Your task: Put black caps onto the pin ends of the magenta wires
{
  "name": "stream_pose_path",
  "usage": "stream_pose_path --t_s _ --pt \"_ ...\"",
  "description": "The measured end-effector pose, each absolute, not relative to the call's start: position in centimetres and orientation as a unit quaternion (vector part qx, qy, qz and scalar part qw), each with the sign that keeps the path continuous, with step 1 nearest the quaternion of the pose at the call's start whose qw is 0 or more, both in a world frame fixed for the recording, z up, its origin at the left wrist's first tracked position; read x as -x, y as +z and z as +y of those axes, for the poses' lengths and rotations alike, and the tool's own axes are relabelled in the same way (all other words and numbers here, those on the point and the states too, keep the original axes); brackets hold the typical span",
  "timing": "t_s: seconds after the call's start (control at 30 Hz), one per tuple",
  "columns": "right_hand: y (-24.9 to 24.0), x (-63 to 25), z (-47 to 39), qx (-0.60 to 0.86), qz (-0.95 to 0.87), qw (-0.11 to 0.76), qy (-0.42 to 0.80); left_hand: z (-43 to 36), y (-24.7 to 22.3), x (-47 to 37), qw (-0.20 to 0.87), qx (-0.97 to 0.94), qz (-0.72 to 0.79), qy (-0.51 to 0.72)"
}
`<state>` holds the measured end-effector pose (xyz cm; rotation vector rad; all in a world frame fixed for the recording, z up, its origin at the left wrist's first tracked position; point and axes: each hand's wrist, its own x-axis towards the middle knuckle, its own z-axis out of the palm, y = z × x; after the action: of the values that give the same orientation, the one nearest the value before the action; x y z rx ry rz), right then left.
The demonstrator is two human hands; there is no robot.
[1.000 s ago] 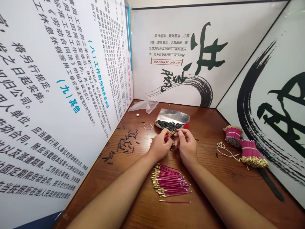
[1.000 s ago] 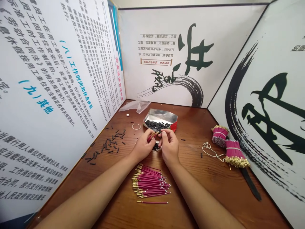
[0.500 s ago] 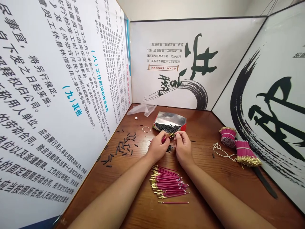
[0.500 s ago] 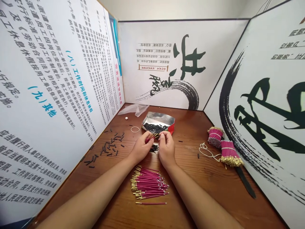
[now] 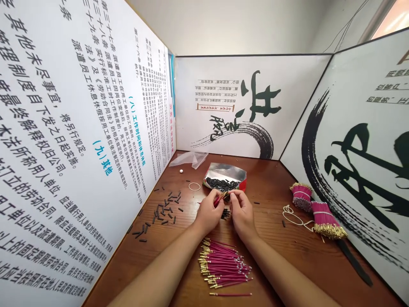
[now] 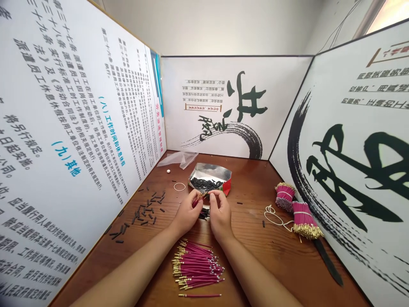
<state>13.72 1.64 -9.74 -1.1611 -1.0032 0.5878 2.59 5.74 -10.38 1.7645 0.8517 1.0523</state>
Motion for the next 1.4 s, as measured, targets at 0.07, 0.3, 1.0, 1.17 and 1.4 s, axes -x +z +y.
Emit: stream_pose_path --t_s 0.07,0.3,1.0,1.17,1.4 --pt "-9.73 -13.69 1.66 0.515 -0.446 0.678 0.274 5.81 -10.41 -2.6 0.439 -0.712 0.35 0.423" --pt "-9.77 -13.46 1.64 0.494 -0.415 0.694 0.318 5.93 -10.51 -2.69 0.439 -0.708 0.336 0.439" --pt "-10.2 -13.51 1.85 0.492 -0.454 0.669 0.321 6.16 -10.61 -2.85 0.451 -0.689 0.322 0.468" --pt "-10.19 -13.59 1.95 0.496 -0.436 0.669 0.339 6.03 -10.54 -2.83 0.445 -0.696 0.313 0.469" --pt "-10.27 -13.6 2.01 0.502 -0.436 0.663 0.344 6.0 -10.46 -2.78 0.446 -0.699 0.312 0.465"
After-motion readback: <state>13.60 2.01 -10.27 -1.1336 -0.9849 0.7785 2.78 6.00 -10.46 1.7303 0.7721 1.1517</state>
